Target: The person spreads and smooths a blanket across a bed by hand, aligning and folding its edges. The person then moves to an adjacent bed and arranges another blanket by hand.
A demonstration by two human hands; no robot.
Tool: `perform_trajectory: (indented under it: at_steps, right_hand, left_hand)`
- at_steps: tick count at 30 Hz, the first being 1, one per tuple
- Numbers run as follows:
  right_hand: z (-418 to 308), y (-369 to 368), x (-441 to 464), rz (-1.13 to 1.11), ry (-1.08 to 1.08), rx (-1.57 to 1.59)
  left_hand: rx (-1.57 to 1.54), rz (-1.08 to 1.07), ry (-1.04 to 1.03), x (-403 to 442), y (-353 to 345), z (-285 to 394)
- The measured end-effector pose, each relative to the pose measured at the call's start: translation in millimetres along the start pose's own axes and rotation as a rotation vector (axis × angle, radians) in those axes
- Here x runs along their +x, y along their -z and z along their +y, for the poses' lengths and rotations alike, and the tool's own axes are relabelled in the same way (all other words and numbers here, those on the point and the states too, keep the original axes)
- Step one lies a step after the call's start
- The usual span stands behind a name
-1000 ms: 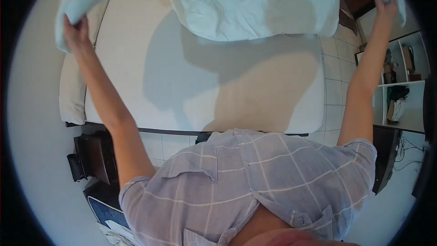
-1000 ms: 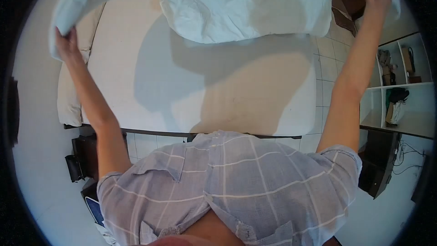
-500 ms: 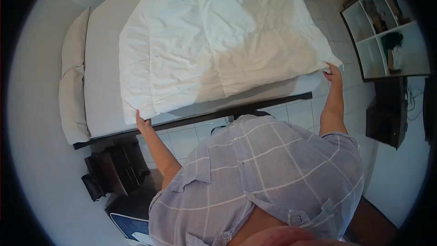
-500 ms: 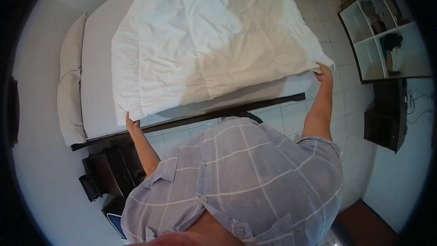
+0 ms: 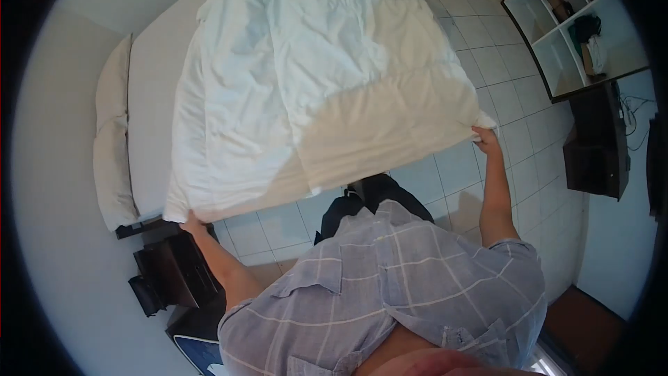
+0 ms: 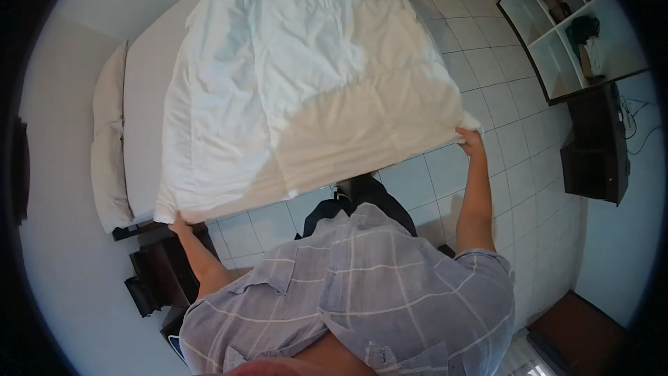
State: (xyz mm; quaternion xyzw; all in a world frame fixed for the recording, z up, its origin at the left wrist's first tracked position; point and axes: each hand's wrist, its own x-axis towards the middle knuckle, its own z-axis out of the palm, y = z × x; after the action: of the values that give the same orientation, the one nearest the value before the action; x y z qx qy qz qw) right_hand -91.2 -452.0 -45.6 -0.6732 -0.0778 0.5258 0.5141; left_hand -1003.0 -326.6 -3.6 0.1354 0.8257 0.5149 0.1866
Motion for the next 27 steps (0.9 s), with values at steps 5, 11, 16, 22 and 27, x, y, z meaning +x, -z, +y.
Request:
perform_trajectory:
  at_steps: [5,11,16,22,27]
  right_hand:
    - [14.6,-9.0,32.9,0.168,-0.002,-0.145]
    - [-1.3,-4.6,28.1,0.151,-0.150,-0.624]
    - [128.1,107.6,71.1,0.060,0.056,-0.916]
    - [153.0,250.1,-38.0,-0.238,-0.029,-0.966]
    - [47.0,279.4,-40.6,-0.043,-0.144,-0.525]
  left_hand:
    - [1.142,0.222,-0.368,-68.5,-112.9,-37.7]
    - [0.573,-0.696,-0.971,-452.3,-291.9,51.0]
    - [0.560,-1.012,-0.961,-688.4,-386.0,113.2]
    - [0.874,-0.494,-1.081,-762.4,-493.5,53.5]
    - [0.702,-0.412,-1.189,-750.7,-492.2,35.7]
